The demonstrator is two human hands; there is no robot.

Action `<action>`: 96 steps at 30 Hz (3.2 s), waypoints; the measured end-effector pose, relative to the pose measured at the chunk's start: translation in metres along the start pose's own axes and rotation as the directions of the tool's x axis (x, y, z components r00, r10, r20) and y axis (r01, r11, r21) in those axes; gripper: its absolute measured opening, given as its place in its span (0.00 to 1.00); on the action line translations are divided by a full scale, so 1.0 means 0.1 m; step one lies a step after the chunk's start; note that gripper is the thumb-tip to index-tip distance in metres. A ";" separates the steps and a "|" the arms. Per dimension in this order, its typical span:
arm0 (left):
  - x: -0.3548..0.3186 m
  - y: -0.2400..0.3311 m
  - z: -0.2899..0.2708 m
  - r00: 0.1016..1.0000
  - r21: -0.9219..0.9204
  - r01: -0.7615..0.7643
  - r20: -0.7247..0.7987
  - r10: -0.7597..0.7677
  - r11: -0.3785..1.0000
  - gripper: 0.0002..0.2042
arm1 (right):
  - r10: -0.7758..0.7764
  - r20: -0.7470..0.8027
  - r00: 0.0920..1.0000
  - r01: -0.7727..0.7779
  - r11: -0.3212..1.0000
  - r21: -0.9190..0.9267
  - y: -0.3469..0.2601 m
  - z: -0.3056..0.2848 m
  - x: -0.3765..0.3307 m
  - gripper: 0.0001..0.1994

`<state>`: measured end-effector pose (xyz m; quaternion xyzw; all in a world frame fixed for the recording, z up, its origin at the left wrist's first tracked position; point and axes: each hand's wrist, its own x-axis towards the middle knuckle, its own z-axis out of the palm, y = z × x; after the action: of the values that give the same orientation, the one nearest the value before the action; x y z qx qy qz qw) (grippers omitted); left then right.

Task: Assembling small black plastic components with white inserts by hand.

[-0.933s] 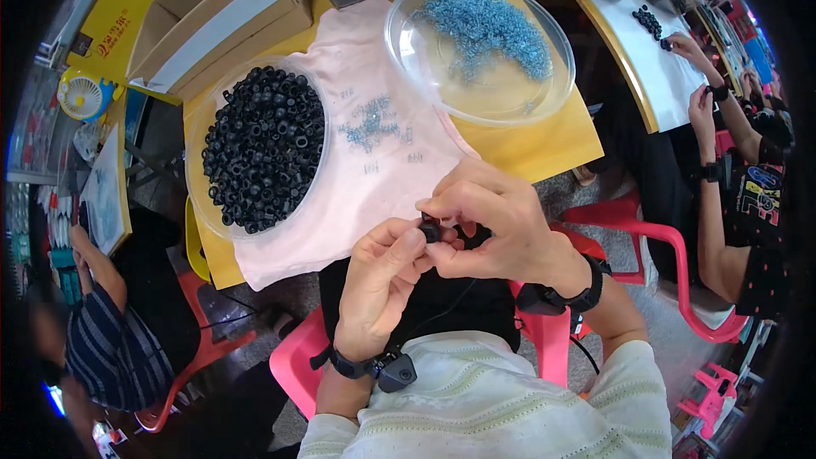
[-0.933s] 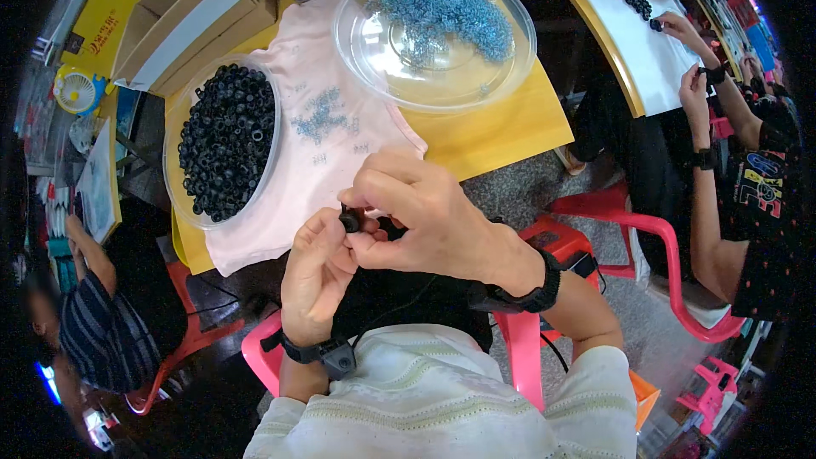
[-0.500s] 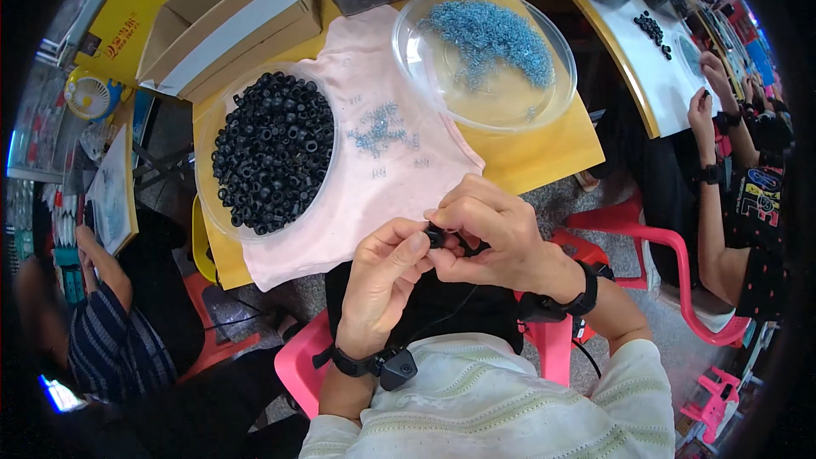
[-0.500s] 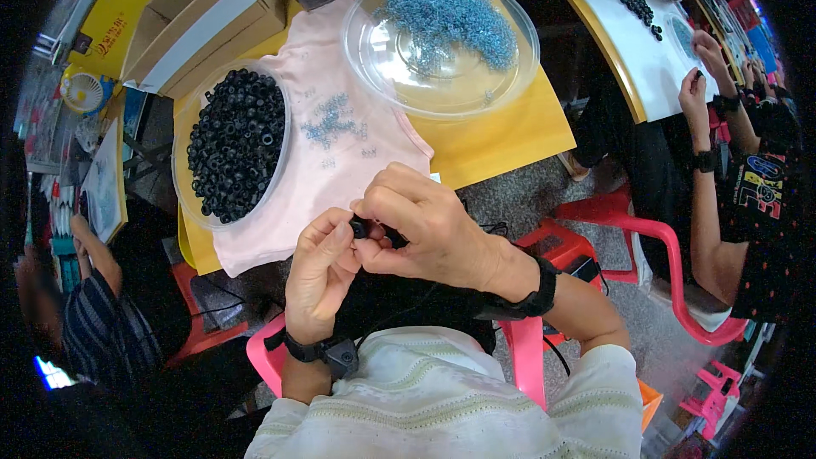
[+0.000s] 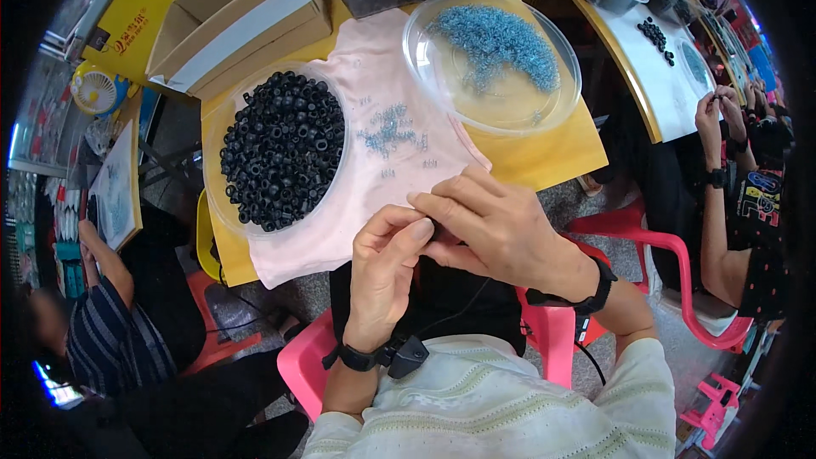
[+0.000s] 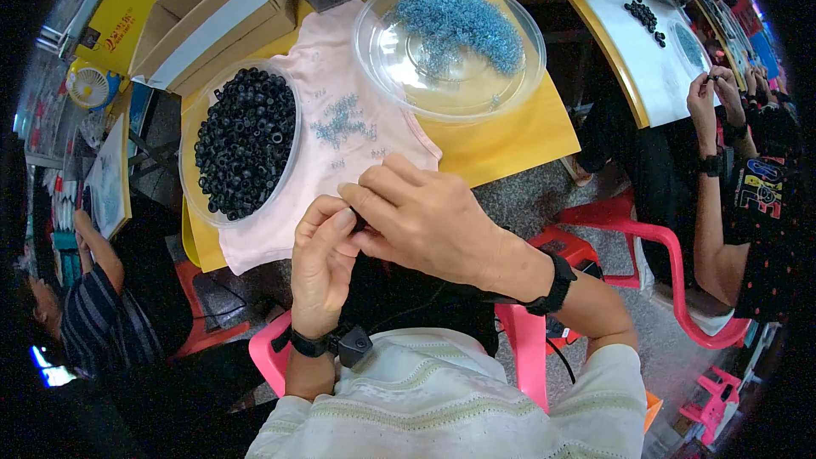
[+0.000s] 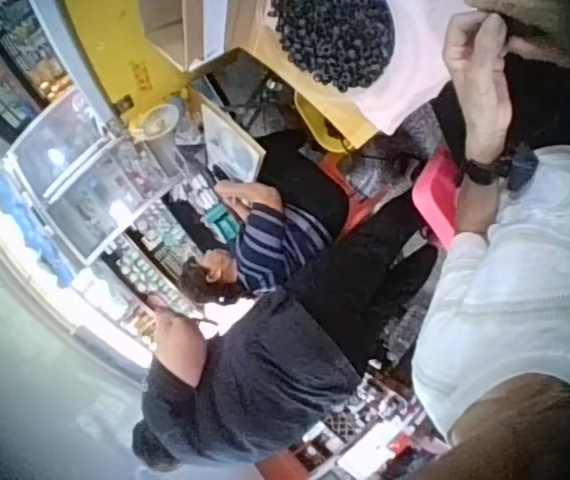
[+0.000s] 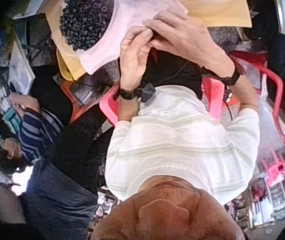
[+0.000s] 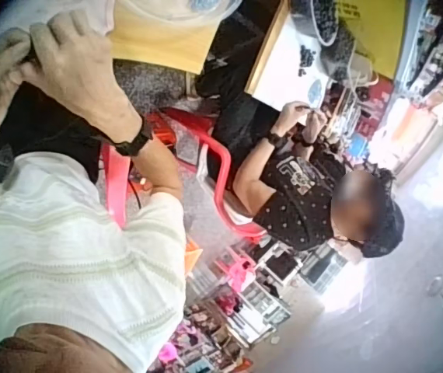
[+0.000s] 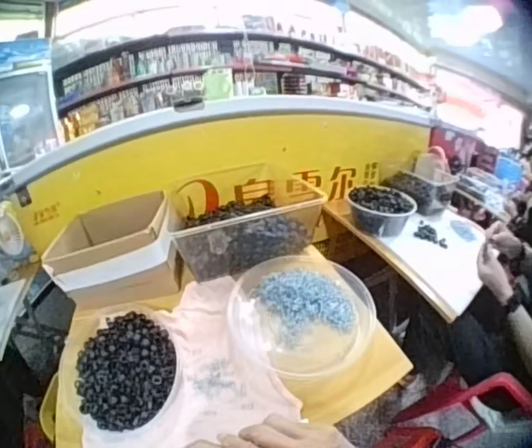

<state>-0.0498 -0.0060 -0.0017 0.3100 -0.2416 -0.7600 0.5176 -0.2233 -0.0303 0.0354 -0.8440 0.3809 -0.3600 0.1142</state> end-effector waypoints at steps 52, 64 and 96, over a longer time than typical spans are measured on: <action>0.01 1.21 -0.55 0.774 0.996 0.001 -0.054 0.631 0.085 0.07 | 0.050 0.157 0.986 0.127 0.377 -0.917 2.62 -0.88 1.97 0.16; 0.17 0.93 -0.63 0.815 0.996 0.053 -0.003 0.580 -0.069 0.14 | 0.204 0.055 0.977 -0.199 0.976 -0.091 0.55 -0.53 0.95 0.11; -0.33 0.55 -0.19 0.947 0.236 -0.320 0.113 0.301 0.918 0.16 | 0.321 0.130 0.938 -0.344 0.825 0.449 -0.03 0.15 0.30 0.10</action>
<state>0.0084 0.0049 0.0303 0.3022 -0.4009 -0.6426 0.5788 -0.1975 -0.0513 0.0418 -0.7211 0.4216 -0.3945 0.3829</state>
